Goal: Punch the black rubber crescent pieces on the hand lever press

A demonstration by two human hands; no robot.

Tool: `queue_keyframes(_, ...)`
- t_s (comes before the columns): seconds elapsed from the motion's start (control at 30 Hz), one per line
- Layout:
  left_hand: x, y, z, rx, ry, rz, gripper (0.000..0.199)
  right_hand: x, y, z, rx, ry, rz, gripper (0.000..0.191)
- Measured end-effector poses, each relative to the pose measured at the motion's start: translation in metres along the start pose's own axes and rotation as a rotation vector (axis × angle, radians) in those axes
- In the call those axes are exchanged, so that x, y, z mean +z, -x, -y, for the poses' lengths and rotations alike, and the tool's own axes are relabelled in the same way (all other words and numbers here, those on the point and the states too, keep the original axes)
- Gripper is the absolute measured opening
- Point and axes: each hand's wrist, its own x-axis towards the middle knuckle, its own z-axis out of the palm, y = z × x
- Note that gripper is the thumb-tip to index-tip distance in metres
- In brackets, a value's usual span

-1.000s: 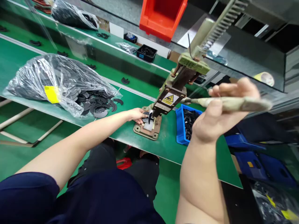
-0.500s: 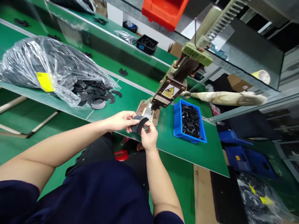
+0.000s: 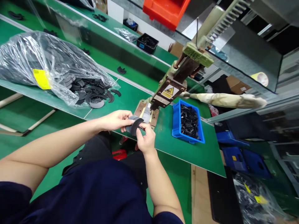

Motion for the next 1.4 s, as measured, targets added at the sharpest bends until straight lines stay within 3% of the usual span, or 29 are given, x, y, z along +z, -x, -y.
queue_keyframes(0.07, 0.001, 0.005, 0.000, 0.075, -0.108, -0.103, 0.040, -0.005, 0.000, 0.001, -0.066, 0.049, 0.032, 0.015)
queue_keyframes(0.13, 0.004, 0.012, -0.002, 0.219, -0.291, -0.283, 0.034, -0.008, 0.001, 0.002, -0.128, 0.087, 0.050, 0.014)
queue_keyframes(0.2, 0.010, 0.019, -0.005, 0.377, -0.503, -0.380, 0.030, -0.009, 0.003, 0.003, -0.176, 0.118, 0.057, 0.012)
queue_keyframes(0.3, 0.017, 0.022, -0.007, 0.464, -0.642, -0.295, 0.037, -0.009, 0.005, 0.004, -0.230, 0.157, 0.054, 0.007)
queue_keyframes(0.5, 0.019, 0.011, 0.002, 0.322, -0.503, -0.089, 0.051, -0.018, 0.012, 0.009, -0.295, 0.183, 0.042, 0.007)
queue_keyframes(0.6, 0.025, 0.013, -0.002, 0.333, -0.525, -0.120, 0.048, -0.019, 0.014, 0.009, -0.303, 0.188, 0.040, 0.006)
queue_keyframes(0.77, 0.038, 0.014, -0.017, 0.438, -0.739, -0.236, 0.037, -0.013, 0.013, 0.004, -0.276, 0.192, 0.025, 0.002)
queue_keyframes(0.83, 0.038, 0.008, -0.016, 0.408, -0.673, -0.215, 0.035, -0.013, 0.013, 0.002, -0.264, 0.185, 0.011, 0.003)
queue_keyframes(0.93, 0.031, -0.002, -0.003, 0.222, -0.304, -0.158, 0.032, -0.015, 0.015, -0.001, -0.253, 0.155, -0.001, 0.005)
queue_keyframes(1.07, 0.021, -0.005, 0.019, -0.045, 0.113, 0.148, 0.044, -0.013, 0.019, -0.007, -0.228, 0.089, 0.022, 0.006)
queue_keyframes(1.13, 0.015, -0.007, 0.027, -0.086, 0.158, 0.187, 0.045, -0.011, 0.020, -0.012, -0.186, 0.070, 0.043, 0.011)
queue_keyframes(1.27, -0.007, -0.036, 0.039, -0.097, 0.196, -0.124, 0.044, -0.017, 0.028, -0.026, -0.034, 0.074, 0.017, 0.039)
queue_keyframes(1.4, -0.045, -0.106, 0.041, -0.240, 0.245, -0.490, 0.035, -0.037, 0.044, -0.033, 0.061, 0.078, -0.030, 0.029)
